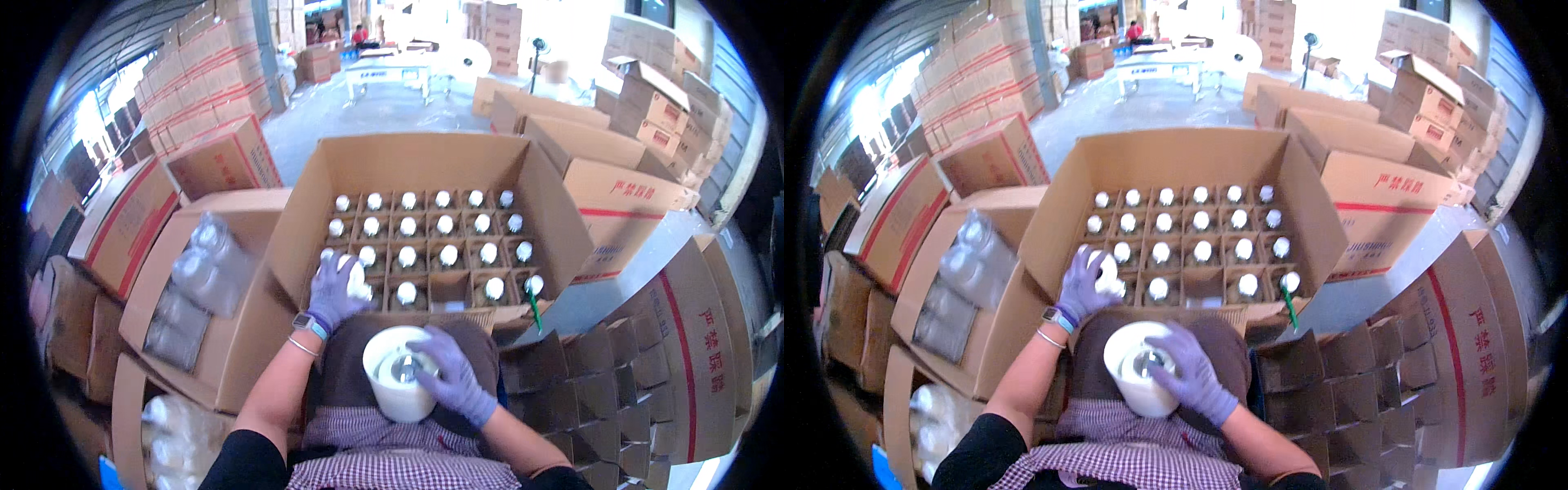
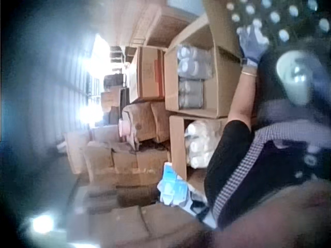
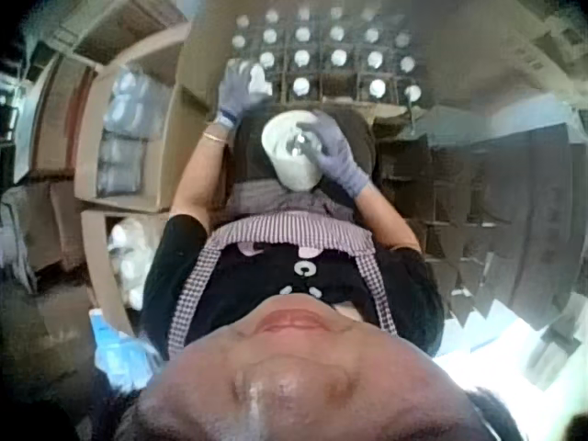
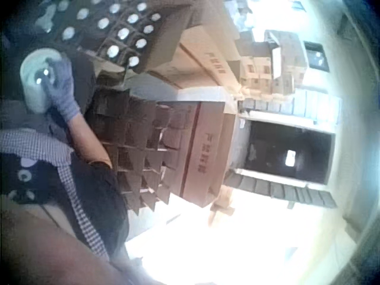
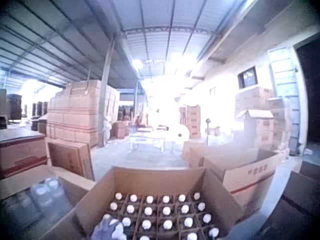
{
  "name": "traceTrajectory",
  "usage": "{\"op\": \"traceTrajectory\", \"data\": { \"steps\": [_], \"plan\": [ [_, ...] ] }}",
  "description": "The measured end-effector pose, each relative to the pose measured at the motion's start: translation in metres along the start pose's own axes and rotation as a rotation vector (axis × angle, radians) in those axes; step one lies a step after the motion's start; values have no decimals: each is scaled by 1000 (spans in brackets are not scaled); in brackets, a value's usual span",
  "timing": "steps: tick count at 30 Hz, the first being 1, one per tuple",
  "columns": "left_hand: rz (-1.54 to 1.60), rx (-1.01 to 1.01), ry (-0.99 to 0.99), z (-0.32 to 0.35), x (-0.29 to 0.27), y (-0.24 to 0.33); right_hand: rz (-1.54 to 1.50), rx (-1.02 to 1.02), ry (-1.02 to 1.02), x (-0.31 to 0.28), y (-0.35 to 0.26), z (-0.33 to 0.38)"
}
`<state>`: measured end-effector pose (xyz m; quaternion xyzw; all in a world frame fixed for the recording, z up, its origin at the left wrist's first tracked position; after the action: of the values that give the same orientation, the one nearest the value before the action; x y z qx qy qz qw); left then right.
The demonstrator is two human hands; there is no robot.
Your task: The person repeatedly picks up white plastic jars from a cardboard box, places them into clear plastic bags, and returns the bagged jars to the box. The process involves handling the jars one by one and manipulating the plastic bags to enclose them.
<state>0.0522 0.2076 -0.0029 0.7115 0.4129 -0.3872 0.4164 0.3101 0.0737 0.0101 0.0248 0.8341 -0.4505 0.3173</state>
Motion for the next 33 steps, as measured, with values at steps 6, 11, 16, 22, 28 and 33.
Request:
{"op": "traceTrajectory", "data": {
  "steps": [6,11,16,22,28,33],
  "plan": [
    [157,-215,96,7,64,-97,-337,61,38,-23,1,-14],
    [1292,-288,-67,40,-19,3,192,-123,183,-54,-45,-67],
    [1402,-180,-7,90,-87,117,156,-117,61,-34,-65,-91],
    [251,256,318,102,-108,147,-138,-314,7,12,-27,-76],
    [1324,-222,-15,118,-89,135,159,-80,194,-27,-91,-57],
    [422,315,379,109,-103,173,-377,36,234,-9,-45,-54]
  ]
}}
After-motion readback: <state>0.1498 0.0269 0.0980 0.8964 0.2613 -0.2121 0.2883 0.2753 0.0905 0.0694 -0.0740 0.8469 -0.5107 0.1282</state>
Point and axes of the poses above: each hand's wrist, its own z-axis away from the middle knuckle, its own x-axis out of the palm, y = z × x, the point moved 5 cm from there along -z, towards the middle knuckle, and after that the axes turned 4 degrees about -y, right-handed, at the moved point
